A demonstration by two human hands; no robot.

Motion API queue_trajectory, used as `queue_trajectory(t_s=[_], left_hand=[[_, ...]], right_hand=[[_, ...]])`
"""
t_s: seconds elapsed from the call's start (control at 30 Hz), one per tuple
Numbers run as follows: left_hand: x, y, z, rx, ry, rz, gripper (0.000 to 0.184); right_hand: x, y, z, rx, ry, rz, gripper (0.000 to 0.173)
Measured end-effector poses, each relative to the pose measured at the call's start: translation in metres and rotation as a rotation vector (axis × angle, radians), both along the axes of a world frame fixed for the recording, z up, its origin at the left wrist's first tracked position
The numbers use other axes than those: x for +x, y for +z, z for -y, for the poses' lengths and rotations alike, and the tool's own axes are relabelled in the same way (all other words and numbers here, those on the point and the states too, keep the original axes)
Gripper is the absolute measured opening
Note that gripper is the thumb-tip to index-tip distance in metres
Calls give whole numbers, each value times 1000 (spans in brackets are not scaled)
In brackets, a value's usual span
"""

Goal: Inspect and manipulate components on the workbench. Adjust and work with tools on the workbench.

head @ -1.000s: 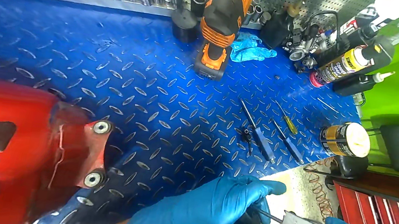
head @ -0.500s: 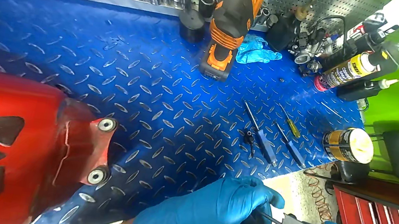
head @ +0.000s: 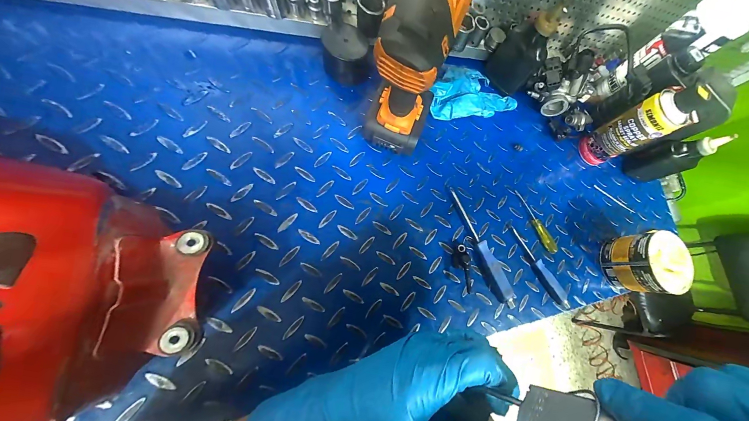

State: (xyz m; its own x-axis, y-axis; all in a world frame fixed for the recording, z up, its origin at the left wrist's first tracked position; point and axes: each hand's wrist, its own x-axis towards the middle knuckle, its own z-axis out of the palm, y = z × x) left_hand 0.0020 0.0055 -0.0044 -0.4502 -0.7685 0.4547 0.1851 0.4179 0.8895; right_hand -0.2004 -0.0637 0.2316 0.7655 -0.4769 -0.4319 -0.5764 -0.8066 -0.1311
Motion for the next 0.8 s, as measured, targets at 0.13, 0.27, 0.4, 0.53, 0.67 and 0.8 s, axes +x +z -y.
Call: queue_trajectory(t_s=[0.13, 0.27, 0.4, 0.53, 0.67, 0.8], left_hand=[[-1, -1, -1, -8, -1, -11, 23], [-1, 1, -1, -30, -10, -9, 22], [-1, 2, -1, -49, 5, 9, 21], [0, 2, -1, -31, 14, 19, 24], [-4, -1, -3, 66, 72, -63, 31], [-8, -9, -2, 76, 168, -202, 16]], right_hand=[[2, 2, 0, -60, 50, -47, 46], [7, 6, -4, -87, 104, -60, 40], [11, 7, -10, -152, 167, -74, 34], [11, 0, -14, -267, 175, -25, 27], [16, 2, -9, -164, 81, 8, 47], [15, -7, -3, -25, -76, 209, 48]])
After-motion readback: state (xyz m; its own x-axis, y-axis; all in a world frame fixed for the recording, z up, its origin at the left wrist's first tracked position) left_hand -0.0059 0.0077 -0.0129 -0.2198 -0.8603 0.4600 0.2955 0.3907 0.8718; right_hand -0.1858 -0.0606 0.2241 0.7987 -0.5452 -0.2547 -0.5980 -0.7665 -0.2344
